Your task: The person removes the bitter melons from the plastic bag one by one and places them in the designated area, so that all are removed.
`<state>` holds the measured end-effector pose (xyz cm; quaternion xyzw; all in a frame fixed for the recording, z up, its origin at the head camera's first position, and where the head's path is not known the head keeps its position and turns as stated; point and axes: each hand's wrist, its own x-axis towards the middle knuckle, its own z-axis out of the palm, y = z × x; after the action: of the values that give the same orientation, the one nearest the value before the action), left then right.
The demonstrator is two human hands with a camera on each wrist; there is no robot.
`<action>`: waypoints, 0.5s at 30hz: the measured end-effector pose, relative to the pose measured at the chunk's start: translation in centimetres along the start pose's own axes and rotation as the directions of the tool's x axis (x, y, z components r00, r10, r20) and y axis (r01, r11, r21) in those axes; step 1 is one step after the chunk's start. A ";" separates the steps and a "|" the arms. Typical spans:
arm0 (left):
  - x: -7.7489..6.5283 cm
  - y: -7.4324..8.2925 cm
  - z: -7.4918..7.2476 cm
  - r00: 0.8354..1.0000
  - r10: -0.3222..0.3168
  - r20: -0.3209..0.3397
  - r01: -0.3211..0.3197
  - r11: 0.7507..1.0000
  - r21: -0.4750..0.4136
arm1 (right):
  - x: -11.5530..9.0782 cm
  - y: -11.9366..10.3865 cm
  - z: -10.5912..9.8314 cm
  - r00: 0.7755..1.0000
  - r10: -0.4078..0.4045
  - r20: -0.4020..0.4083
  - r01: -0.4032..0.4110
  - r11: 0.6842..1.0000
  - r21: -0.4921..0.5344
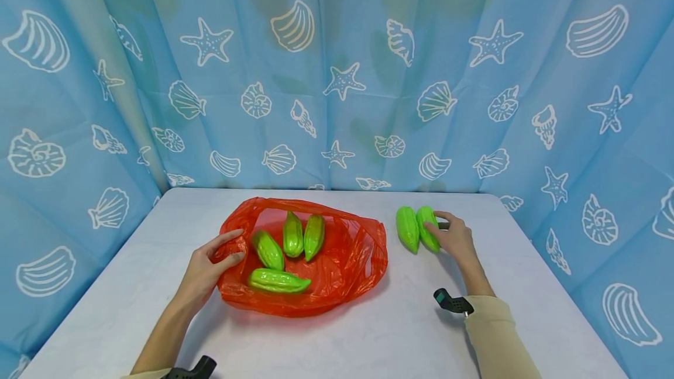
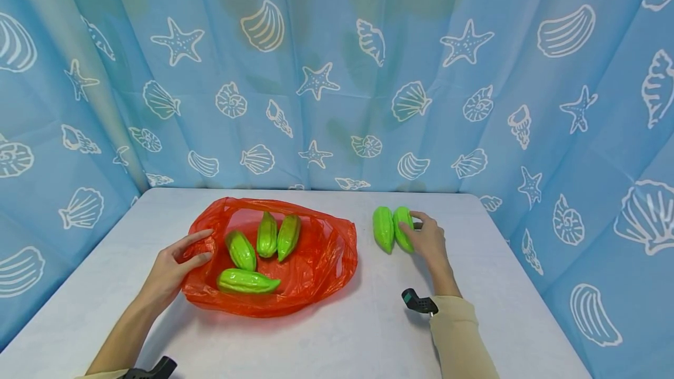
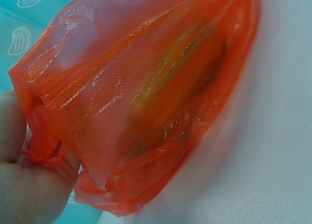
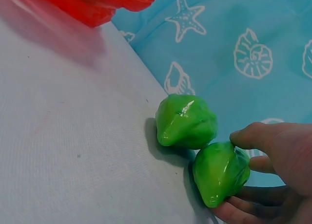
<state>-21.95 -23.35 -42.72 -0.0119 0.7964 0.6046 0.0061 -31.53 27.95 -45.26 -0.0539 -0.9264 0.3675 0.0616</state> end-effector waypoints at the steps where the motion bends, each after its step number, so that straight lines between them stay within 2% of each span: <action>1: 0.0 0.0 0.0 1.000 -0.002 0.000 0.002 1.000 0.000 | 0.0 0.0 0.0 1.000 -0.001 0.001 0.001 1.000 -0.001; 15: 0.1 -0.3 0.0 1.000 0.008 -0.004 -0.008 1.000 0.005 | 0.0 -0.4 0.0 0.999 -0.009 0.044 0.010 1.000 -0.003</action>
<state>-22.06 -23.40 -42.99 -0.0101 0.7980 0.6025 0.0021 -31.53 27.65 -45.00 -0.0416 -0.9284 0.3666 0.0431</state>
